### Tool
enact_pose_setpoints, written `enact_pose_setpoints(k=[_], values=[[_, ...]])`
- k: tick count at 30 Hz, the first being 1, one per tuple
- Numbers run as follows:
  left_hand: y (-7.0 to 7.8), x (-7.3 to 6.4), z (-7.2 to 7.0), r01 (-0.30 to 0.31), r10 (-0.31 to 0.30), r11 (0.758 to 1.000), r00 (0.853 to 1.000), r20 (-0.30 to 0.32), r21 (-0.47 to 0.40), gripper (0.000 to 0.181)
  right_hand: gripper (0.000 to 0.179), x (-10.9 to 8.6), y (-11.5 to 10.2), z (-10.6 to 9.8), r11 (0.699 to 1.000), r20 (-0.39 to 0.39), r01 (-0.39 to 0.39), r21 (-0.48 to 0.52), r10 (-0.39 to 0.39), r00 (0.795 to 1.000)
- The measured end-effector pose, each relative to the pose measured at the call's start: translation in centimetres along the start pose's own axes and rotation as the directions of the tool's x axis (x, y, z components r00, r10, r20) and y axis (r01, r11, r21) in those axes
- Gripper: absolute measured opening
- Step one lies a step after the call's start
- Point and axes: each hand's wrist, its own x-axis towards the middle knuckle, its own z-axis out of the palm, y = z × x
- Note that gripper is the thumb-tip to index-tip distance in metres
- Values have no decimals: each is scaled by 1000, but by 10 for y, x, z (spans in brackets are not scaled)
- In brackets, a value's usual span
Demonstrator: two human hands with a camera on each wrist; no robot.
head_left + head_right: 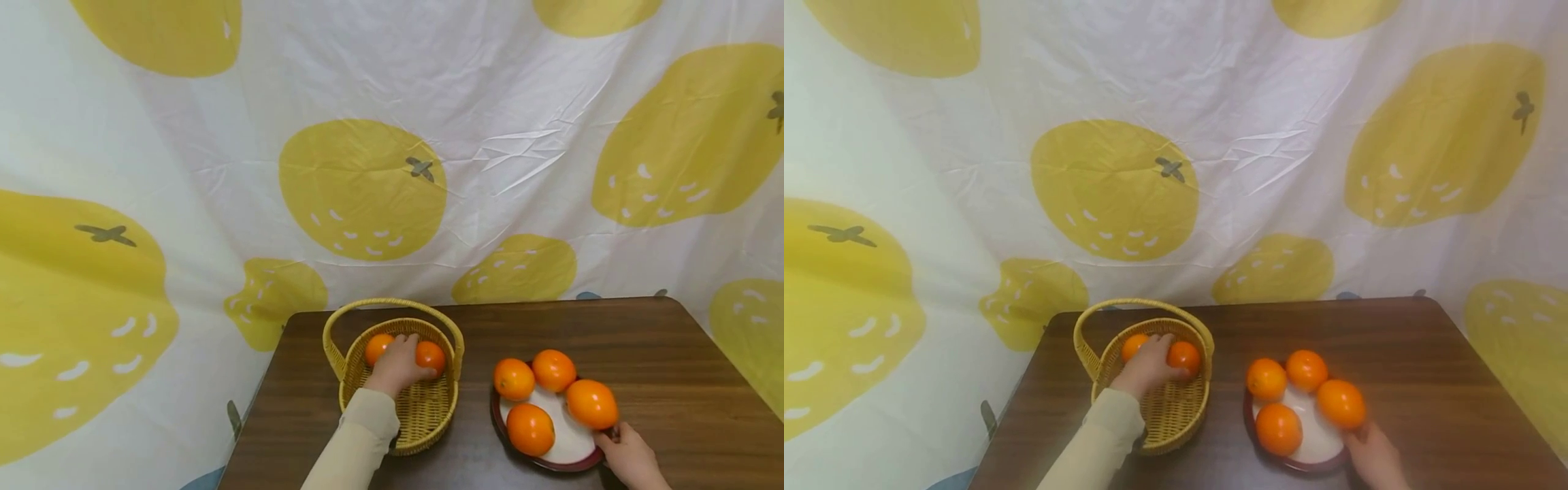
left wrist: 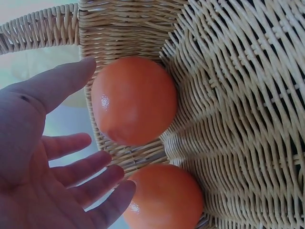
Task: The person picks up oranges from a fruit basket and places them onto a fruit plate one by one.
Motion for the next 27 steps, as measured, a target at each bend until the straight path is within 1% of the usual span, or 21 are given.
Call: enact_pose_setpoints(k=[7,14,20,27], values=[[-4,8,4,1,-1,1000,1000,14,14,85,34,0,1,1,1000,-20,9,8,-9,1000],[-11,14,11,13,-12,999,999,39,-33,85,36,-1,0,1,1000,-23,14,3,-14,1000],[-9,14,10,25,-21,998,998,60,-63,86,37,-1,-2,1,1000,-19,10,2,-10,1000],[-8,15,11,31,-25,997,996,88,-65,88,40,-1,-1,0,1000,-18,4,4,-4,1000]])
